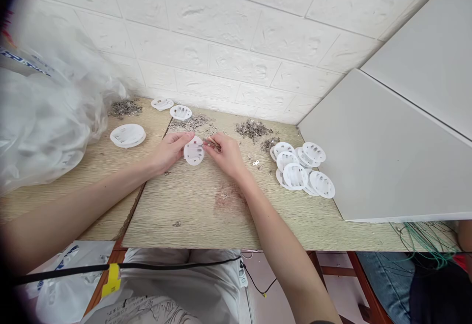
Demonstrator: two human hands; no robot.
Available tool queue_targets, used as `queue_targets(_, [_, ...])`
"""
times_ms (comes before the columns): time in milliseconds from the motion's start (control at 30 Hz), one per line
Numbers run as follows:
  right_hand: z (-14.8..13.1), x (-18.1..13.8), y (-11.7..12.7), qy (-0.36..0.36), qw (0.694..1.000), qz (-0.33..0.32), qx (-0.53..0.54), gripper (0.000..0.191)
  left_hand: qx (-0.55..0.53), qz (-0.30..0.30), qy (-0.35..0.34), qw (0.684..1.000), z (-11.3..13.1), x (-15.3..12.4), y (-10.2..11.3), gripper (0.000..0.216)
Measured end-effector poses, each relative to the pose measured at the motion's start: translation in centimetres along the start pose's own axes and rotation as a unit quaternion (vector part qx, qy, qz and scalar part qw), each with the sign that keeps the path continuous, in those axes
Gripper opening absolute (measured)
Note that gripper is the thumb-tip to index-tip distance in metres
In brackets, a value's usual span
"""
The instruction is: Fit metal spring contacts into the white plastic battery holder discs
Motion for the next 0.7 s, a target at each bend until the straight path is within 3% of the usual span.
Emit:
queue_targets(367, [-1.01,-0.33,-0.34,0.043,0.998,-0.009,-0.045,0.015,0.004,0.011,-0.004,1.0,0.1,-0.1,0.03,0.043])
queue_targets(700, [-0.55,-0.26,-0.35,-0.016,0.999,-0.011,0.028,0.013,0.001,0.004,-0.002,1.0,-0.11,0.02,0.05,0.043])
Point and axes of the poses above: each hand's wrist, its own x-axis towards the middle knuckle, its own y-axis out of the back of the hand, z = x × y, the point moved 9 cm from there along x, towards the middle knuckle, and after that the axes turned 6 degrees about x, right-handed, at the moved point
